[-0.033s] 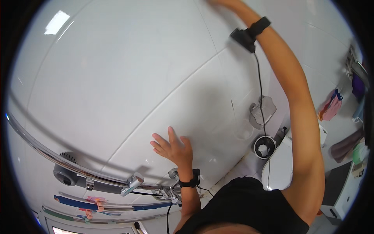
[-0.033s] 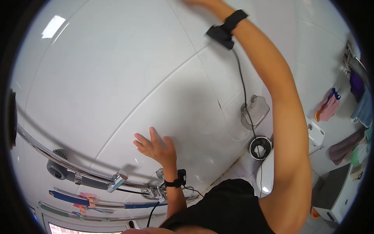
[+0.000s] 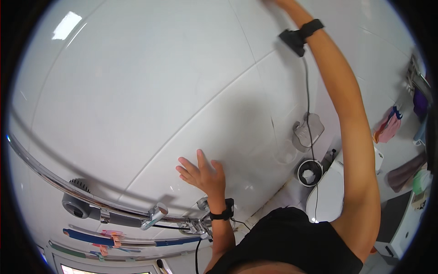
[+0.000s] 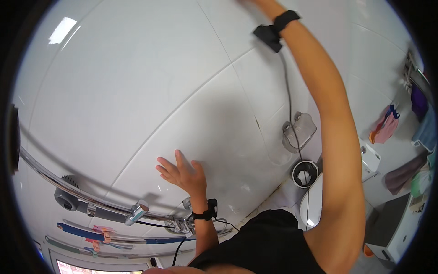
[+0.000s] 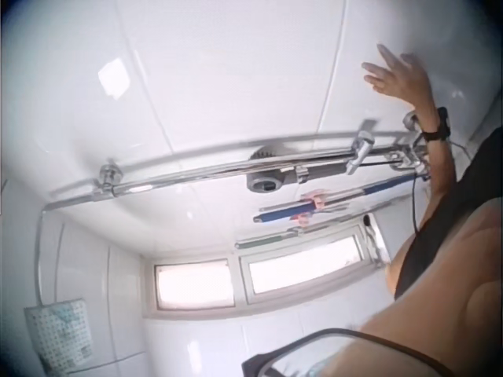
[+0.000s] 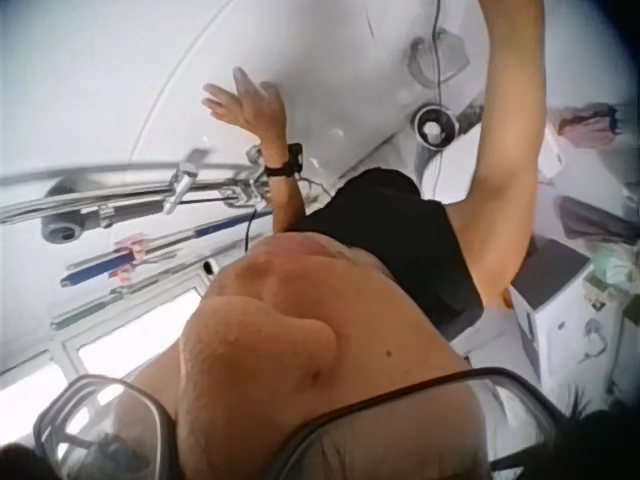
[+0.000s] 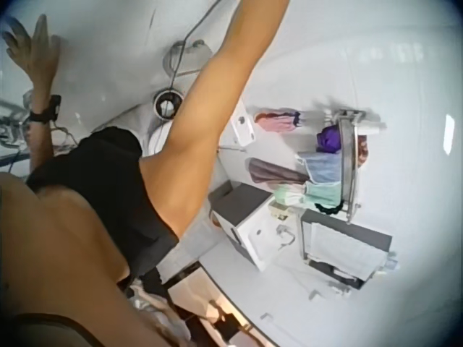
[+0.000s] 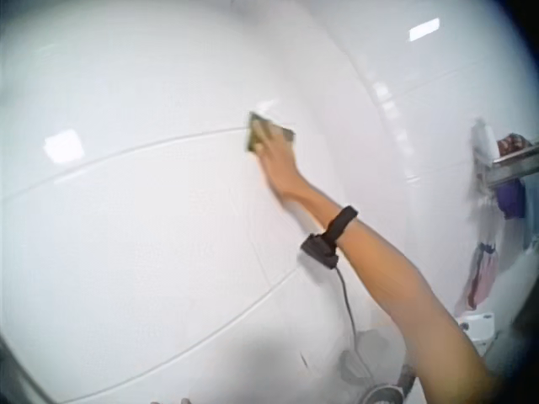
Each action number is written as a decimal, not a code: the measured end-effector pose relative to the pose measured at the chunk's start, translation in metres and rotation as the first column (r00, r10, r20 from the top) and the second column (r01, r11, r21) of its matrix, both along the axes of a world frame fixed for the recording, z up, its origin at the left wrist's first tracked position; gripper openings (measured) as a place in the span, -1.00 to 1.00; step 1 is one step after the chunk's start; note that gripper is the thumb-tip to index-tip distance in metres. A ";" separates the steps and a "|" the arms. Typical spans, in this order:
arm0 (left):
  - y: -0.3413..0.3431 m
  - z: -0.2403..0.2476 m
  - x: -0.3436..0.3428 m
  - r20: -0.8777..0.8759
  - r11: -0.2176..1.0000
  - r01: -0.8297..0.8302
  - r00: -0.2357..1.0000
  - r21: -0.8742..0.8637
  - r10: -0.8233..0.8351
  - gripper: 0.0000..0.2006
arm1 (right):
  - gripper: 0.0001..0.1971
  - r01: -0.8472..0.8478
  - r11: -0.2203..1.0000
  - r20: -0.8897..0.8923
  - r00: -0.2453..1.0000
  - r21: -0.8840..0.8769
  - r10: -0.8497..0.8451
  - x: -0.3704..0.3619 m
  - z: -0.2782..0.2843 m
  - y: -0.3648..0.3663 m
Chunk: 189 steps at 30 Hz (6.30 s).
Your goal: Cleaning the shower fixtures, toilet, sink, and walls with a sponge.
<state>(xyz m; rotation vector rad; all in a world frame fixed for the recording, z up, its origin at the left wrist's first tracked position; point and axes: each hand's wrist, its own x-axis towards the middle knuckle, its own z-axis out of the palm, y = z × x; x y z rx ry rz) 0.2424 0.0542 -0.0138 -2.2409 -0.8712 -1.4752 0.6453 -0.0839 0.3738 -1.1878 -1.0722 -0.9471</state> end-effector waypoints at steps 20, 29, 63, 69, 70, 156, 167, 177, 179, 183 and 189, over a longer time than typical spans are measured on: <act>0.014 -0.010 0.018 0.082 0.981 0.001 0.997 0.193 -0.017 -0.45 | -0.47 0.263 0.783 0.824 0.117 -0.564 0.555 -0.112 -0.260 0.046; 0.021 -0.016 -0.003 0.075 0.973 -0.026 0.997 0.229 0.009 -0.49 | -0.32 0.388 0.903 0.503 0.827 -0.184 -0.252 0.028 -0.056 -0.008; 0.019 -0.011 0.010 0.135 0.965 0.037 0.988 0.258 -0.074 -0.52 | -0.41 0.457 0.861 0.572 0.777 -0.224 -0.263 -0.037 -0.207 0.020; 0.016 -0.009 0.014 0.099 0.965 0.043 0.993 0.260 -0.071 -0.49 | -0.37 0.352 0.927 0.075 0.936 -0.127 -0.345 0.104 -0.239 -0.046; 0.017 -0.010 0.014 0.100 0.968 0.030 0.993 0.251 -0.057 -0.48 | -0.37 0.359 0.924 0.057 0.933 -0.131 -0.355 0.123 -0.251 -0.050; 0.025 -0.021 0.016 0.170 0.958 0.095 0.975 0.270 -0.144 -0.50 | -0.31 -0.008 0.988 -0.647 0.757 -0.154 -0.095 -0.032 -0.492 -0.019; 0.019 -0.020 0.014 0.129 0.965 0.113 0.981 0.238 -0.147 -0.47 | -0.38 -0.164 0.936 -0.225 0.970 -0.311 0.095 -0.166 -0.540 0.010; 0.011 -0.023 0.005 0.049 0.978 0.129 0.989 0.167 -0.139 -0.42 | -0.47 -0.103 0.964 0.065 0.990 -0.246 0.122 -0.101 -0.456 -0.012; 0.008 -0.030 0.004 0.028 0.978 0.144 0.988 0.152 -0.150 -0.41 | -0.49 -0.103 0.960 0.048 0.992 -0.259 0.119 -0.101 -0.471 -0.015; -0.005 -0.039 0.002 -0.017 0.986 0.154 0.988 0.063 -0.153 -0.38 | -0.53 -0.133 0.941 0.040 0.987 -0.313 0.152 -0.103 -0.514 -0.025; -0.020 -0.061 -0.007 -0.042 0.990 0.139 0.989 -0.008 -0.140 -0.39 | -0.52 -0.209 0.914 -0.038 0.977 -0.347 0.209 -0.118 -0.541 -0.030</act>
